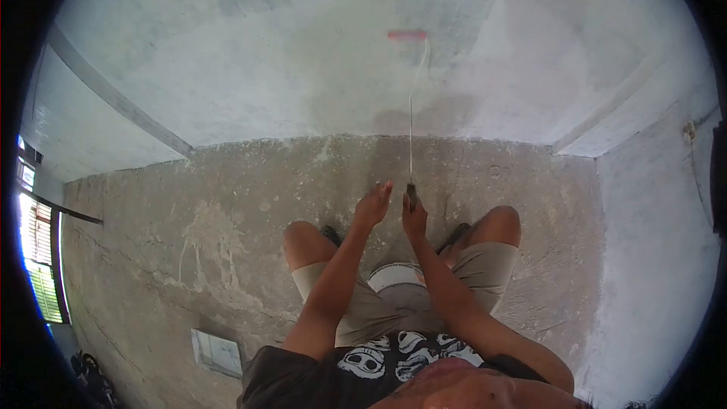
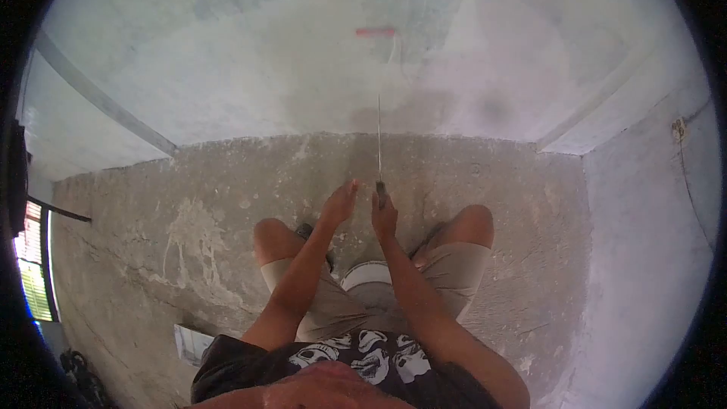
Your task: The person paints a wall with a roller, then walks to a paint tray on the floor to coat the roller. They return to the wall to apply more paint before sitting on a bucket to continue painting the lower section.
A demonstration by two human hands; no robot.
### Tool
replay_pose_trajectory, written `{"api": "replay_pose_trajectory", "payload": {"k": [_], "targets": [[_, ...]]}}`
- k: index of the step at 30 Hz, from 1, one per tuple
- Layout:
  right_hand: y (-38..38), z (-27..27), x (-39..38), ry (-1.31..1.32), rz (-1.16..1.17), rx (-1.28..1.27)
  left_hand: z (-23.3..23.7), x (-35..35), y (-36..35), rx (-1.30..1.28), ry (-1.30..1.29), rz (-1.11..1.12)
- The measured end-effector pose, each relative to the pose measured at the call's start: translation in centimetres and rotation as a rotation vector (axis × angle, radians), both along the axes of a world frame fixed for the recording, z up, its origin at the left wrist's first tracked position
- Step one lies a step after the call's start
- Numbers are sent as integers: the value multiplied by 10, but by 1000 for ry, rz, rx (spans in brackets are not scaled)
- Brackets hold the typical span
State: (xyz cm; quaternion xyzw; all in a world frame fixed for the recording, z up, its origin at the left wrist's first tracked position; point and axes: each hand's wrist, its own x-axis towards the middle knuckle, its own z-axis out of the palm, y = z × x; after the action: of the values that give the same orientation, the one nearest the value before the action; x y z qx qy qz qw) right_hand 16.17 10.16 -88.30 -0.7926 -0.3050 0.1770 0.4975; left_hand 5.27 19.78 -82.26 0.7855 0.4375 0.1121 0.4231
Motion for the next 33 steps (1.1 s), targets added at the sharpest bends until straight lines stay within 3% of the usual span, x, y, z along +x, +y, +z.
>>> {"api": "replay_pose_trajectory", "payload": {"k": [2, 3, 5, 8, 11, 15, 18, 23, 27, 33], "targets": [[-26, -41, 3, -89, -104, 36, -39, -1, 6, 189, -136, -18], [-28, -41, 7, -91, -99, 42, -33, -1, 9, 195, -137, -13], [-37, -44, 16, -14, -67, -175, -24, 1, 5, 73, 17, -12], [-8, -3, 18, -123, -58, -99, -3, 0, 0, -38, 41, -73], [32, 51, 33, -224, -29, -37, -57, 11, 9, -29, 83, -93], [56, 104, 45, -211, 40, -3, -12, 13, 0, -29, 82, -67], [49, 84, 40, -125, 60, -46, -4, 7, 0, -52, 113, -63], [-4, -18, -13, -24, -17, -9, -11, 1, 4, 31, -44, -14], [-19, -19, -48, 139, -44, -205, 7, -2, 1, 86, -68, 3], [41, 46, -34, 36, -59, 99, -11, 0, 11, -71, -47, -93]]}}
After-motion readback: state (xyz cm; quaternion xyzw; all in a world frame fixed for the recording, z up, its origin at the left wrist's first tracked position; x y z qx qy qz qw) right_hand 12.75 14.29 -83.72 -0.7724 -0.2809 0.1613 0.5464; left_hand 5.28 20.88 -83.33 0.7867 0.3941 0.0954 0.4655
